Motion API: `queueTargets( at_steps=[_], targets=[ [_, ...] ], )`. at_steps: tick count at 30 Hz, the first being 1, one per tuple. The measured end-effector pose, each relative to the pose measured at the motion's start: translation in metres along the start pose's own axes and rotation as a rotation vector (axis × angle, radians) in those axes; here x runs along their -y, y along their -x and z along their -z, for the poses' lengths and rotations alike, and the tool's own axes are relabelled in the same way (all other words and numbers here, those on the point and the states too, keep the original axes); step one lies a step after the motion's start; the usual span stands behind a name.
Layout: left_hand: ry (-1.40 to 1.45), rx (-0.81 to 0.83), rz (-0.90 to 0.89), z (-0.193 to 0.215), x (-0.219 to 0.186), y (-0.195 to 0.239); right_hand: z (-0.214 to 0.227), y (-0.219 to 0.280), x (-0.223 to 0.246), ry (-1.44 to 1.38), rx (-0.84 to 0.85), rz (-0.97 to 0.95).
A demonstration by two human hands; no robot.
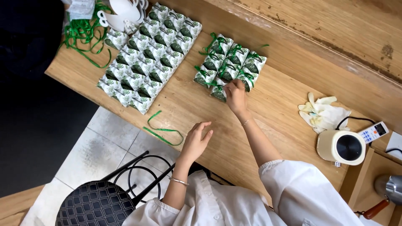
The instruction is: The person arranges decorative candle boxes onto a glass display shelf.
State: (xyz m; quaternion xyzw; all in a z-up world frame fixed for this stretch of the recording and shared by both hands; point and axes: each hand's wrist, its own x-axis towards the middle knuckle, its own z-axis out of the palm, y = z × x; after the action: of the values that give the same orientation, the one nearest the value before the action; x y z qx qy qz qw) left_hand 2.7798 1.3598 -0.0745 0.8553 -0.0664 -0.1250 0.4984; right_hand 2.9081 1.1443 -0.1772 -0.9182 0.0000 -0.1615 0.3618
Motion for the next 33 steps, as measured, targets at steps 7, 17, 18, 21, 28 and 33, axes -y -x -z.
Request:
queueTargets(
  at_steps=[7,17,18,21,28,33],
  targets=[
    [0.141,-0.071,0.050,-0.015,0.005,0.001,0.040,0.021,0.003,-0.445,0.133,-0.205],
    [0.659,-0.201,-0.031,-0.001,-0.043,0.013,0.139,0.032,0.117,-0.896,0.470,-0.138],
    [0.754,-0.191,-0.066,0.003,-0.046,0.018,0.146,0.032,0.130,-0.948,0.506,-0.114],
    [0.894,-0.206,-0.113,0.019,-0.058,0.039,0.156,0.033,0.161,-1.036,0.591,-0.052],
    [0.763,-0.438,-0.106,0.059,-0.089,0.107,0.153,0.040,0.218,-1.056,0.735,0.100],
    [0.534,-0.640,-0.050,0.092,-0.102,0.183,0.150,0.064,0.281,-1.009,0.873,0.264]
  ],
)
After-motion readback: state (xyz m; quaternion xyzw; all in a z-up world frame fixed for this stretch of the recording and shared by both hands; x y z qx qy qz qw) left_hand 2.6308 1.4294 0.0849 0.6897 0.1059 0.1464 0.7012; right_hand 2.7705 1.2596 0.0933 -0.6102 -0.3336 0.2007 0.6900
